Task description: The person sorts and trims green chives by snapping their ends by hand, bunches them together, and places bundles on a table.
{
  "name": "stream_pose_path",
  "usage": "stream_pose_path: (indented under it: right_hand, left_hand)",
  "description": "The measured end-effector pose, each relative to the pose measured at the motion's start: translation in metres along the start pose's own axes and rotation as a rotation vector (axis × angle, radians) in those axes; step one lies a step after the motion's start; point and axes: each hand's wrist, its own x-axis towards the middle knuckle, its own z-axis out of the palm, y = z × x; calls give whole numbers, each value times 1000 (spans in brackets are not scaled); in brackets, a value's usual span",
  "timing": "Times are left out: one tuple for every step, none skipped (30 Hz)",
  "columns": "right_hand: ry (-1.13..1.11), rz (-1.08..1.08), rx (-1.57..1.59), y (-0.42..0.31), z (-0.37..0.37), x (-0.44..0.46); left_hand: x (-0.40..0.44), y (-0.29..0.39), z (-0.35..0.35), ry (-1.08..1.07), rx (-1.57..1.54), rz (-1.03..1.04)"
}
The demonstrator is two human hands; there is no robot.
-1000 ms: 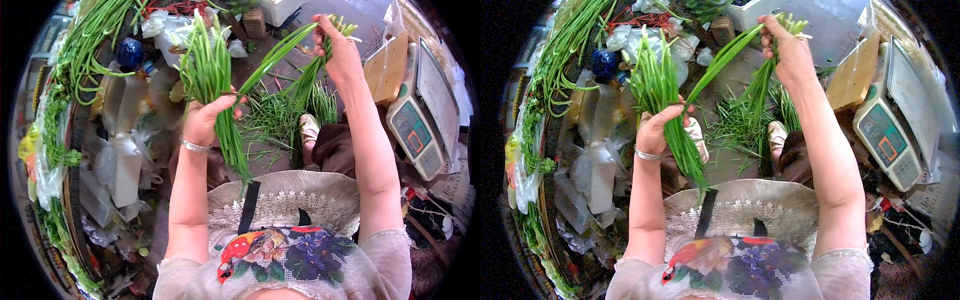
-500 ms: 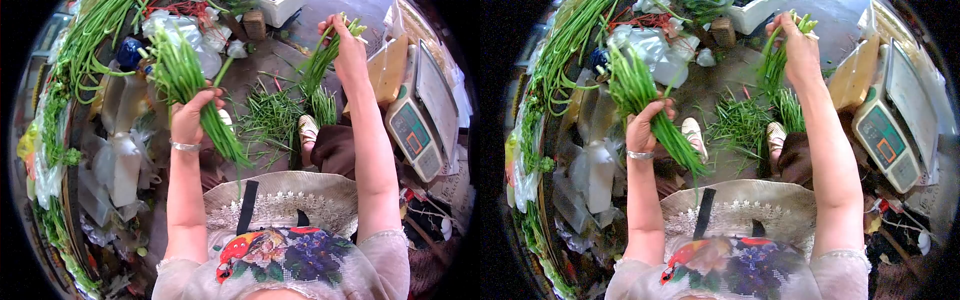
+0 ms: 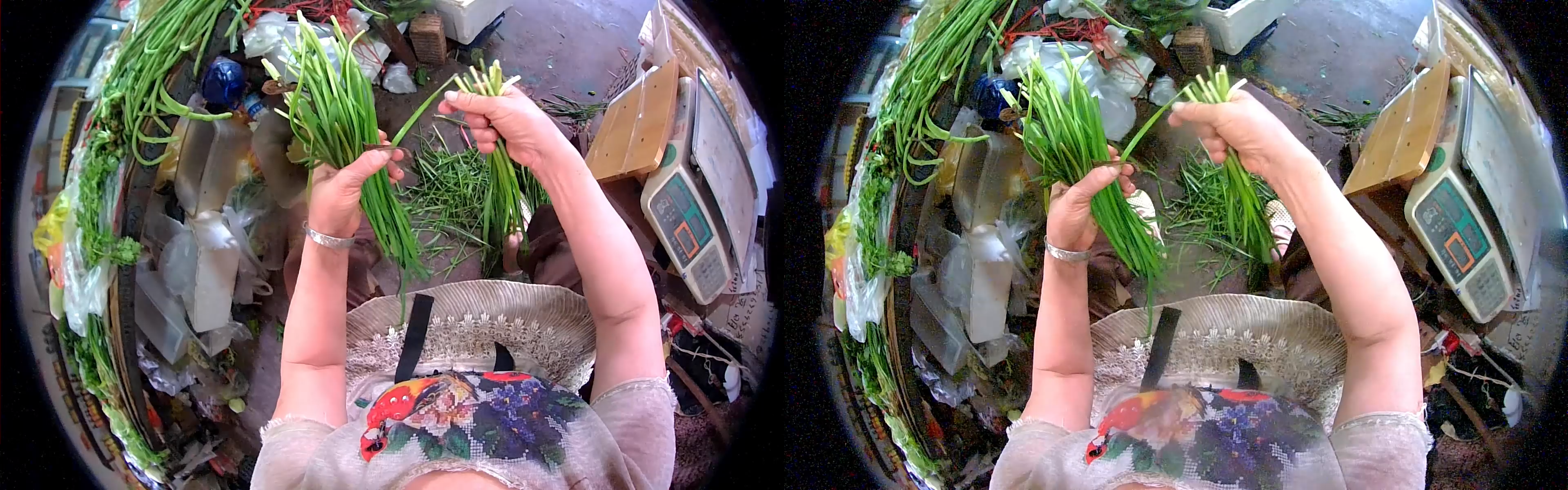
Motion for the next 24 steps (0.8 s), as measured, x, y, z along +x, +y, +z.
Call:
stream_pose_path:
  right_hand:
    - [-28,5,30,2,2,0]
    - [-27,6,29,3,6,0]
    - [27,-19,70,4,10,0]
    - [80,-44,111,4,12,1]
    - [72,-58,158,9,8,6]
    - [72,-59,159,10,4,10]
    - [43,-59,268,11,0,13]
    - [14,-58,377,11,-3,15]
    - [47,-73,394,9,-3,16]
    - [91,-137,351,7,-5,15]
    - [181,-216,227,3,-6,13]
    - [269,-293,103,-3,-5,10]
    - [273,-315,68,-8,-11,8]
    - [305,-361,158,-10,-9,8]
    - [312,-348,178,-14,-6,5]
    - [318,-336,198,-17,-4,2]
    - [316,-337,201,-16,-3,2]
    - [261,-335,157,-14,-4,2]
    - [207,-334,112,-12,-5,2]
    - [206,-335,114,-8,-5,4]
    - [130,-329,105,-6,-2,5]
    - [55,-322,95,-4,1,6]
    - [78,-355,112,-1,7,6]
    - [43,-349,99,0,10,5]
  left_hand:
    - [-1,0,1,10,5,-14]
    - [-1,-1,2,9,5,-14]
    - [-2,-1,3,-1,5,-14]
    - [-2,-2,4,-12,5,-13]
    - [-3,-3,6,-12,5,-12]
    - [-3,-3,7,-25,23,-17]
    - [-4,-4,8,-37,40,-22]
    - [-4,-4,8,-49,57,-28]
    - [-2,-5,4,-88,84,-43]
    - [-1,-7,4,-87,84,-44]
    - [0,-7,4,-89,69,-31]
    - [0,-8,4,-91,53,-19]
    - [0,-8,4,-88,53,-19]
    - [1,-9,4,-79,34,-24]
    - [1,-9,4,-71,16,-29]
    - [1,-9,4,-70,19,-28]
    - [1,-8,3,-105,24,-43]
    - [2,-8,3,-139,30,-59]
    - [1,-9,2,-175,-28,-111]
    - [0,-7,3,-175,-26,-111]
    - [-2,-4,6,-174,13,-146]
    - [-2,-2,8,-172,51,-181]
    - [0,-7,8,-195,36,-157]
    - [0,-7,10,-197,36,-159]
